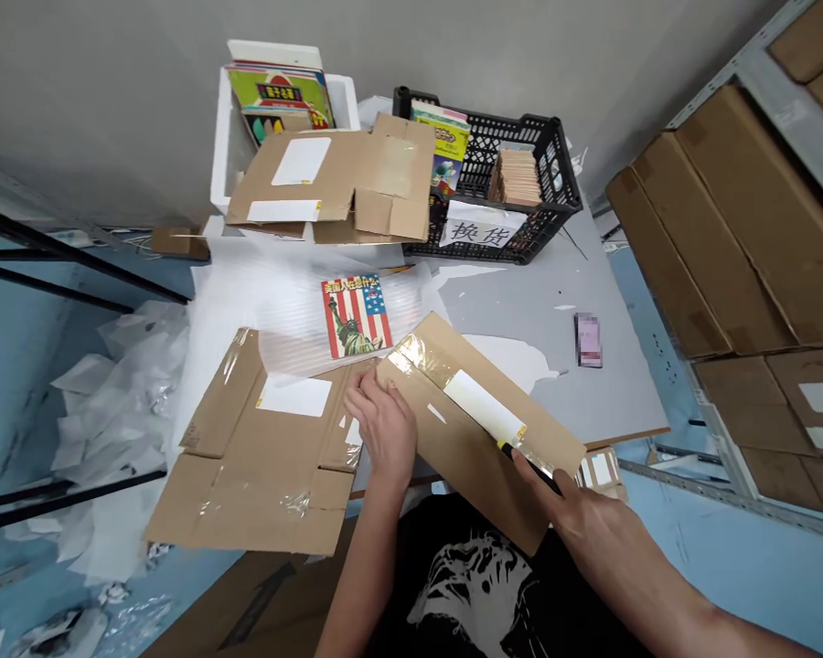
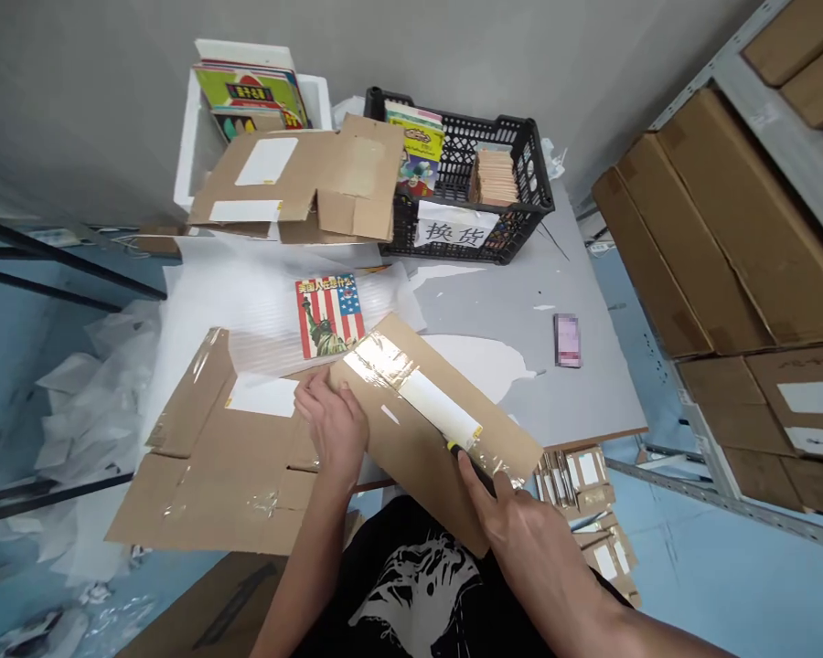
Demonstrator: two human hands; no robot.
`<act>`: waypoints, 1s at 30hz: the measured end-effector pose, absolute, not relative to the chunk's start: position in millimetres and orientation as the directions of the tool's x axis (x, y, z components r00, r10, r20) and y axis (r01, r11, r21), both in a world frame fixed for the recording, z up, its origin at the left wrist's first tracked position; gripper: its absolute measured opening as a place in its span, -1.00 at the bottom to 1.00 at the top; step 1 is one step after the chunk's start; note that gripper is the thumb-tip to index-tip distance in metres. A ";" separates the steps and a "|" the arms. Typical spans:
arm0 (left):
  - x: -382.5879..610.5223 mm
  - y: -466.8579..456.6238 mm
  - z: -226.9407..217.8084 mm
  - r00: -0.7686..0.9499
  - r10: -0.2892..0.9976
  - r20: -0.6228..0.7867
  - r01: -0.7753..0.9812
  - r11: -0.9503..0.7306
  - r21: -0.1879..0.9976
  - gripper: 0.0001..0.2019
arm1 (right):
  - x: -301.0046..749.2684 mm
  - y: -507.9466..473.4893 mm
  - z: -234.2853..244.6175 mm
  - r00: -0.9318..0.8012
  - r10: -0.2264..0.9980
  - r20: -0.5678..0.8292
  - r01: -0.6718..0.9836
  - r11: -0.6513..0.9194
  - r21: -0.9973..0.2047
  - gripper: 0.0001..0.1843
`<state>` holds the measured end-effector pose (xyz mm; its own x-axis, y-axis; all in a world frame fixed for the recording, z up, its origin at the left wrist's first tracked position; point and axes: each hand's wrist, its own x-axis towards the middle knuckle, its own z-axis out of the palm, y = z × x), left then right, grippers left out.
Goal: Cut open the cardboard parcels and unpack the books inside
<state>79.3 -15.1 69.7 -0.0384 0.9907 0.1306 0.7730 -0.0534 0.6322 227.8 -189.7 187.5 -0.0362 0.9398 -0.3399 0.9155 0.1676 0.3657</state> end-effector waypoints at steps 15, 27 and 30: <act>78.2 -7.3 68.0 0.016 0.987 0.160 0.801 -0.108 0.589 -0.60 | 248.4 -287.0 192.9 0.125 0.924 -0.361 0.955 -0.013 0.297 -0.06; 75.7 -1.0 67.5 0.085 0.980 0.178 0.869 -0.161 0.468 -0.58 | 279.2 -341.7 203.1 0.292 0.913 -0.285 0.946 -0.320 -0.055 -0.11; 73.4 0.5 68.2 0.109 0.977 0.184 0.863 -0.184 0.471 -0.58 | 290.7 -350.3 180.0 0.606 0.747 -0.274 0.601 -0.655 -0.457 -0.45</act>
